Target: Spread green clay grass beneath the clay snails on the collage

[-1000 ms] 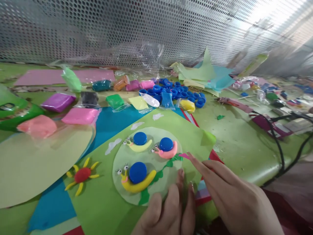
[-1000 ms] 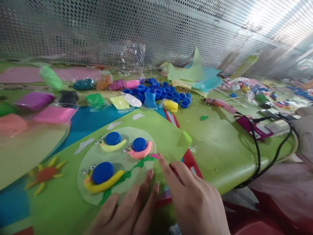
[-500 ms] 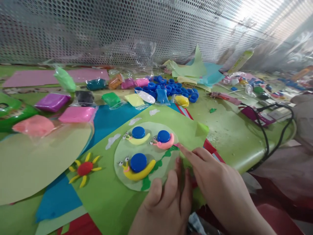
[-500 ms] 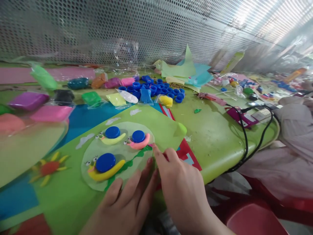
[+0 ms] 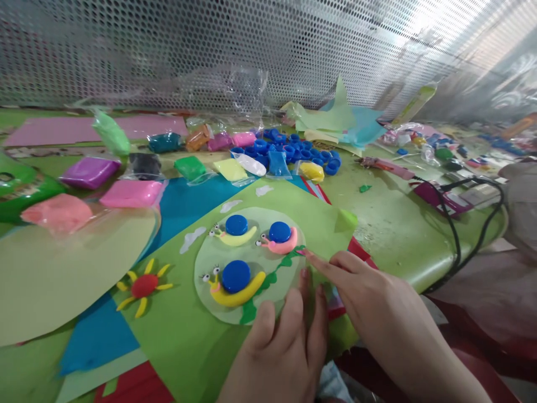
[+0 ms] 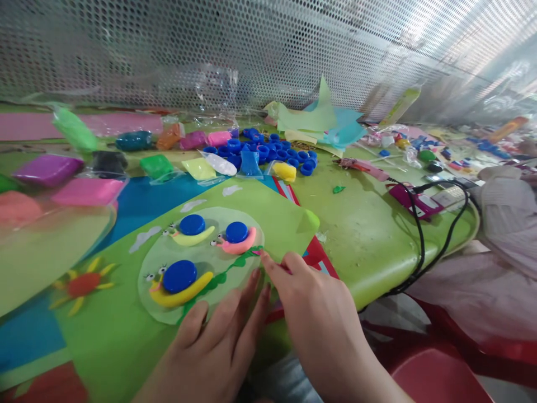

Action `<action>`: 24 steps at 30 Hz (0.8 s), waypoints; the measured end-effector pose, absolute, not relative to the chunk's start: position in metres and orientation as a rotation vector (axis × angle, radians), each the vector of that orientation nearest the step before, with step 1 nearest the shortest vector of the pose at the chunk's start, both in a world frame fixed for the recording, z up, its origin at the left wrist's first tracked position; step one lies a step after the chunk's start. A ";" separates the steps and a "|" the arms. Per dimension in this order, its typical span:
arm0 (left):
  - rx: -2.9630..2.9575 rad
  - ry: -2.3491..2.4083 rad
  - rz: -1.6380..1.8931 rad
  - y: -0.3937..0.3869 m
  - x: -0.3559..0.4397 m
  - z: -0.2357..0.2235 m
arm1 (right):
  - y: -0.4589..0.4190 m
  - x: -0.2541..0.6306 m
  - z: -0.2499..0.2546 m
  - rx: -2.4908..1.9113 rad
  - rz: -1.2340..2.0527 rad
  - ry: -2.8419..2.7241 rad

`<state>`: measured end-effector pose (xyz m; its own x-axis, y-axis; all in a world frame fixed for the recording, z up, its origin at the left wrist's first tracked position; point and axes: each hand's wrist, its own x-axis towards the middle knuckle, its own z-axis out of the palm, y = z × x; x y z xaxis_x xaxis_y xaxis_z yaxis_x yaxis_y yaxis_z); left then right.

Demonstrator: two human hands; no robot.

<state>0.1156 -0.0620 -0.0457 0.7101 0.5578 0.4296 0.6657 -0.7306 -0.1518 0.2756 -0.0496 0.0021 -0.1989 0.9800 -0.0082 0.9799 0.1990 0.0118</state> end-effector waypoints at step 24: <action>-2.615 -0.937 -0.541 -0.061 0.117 -0.043 | -0.054 0.261 0.000 2.108 0.031 2.222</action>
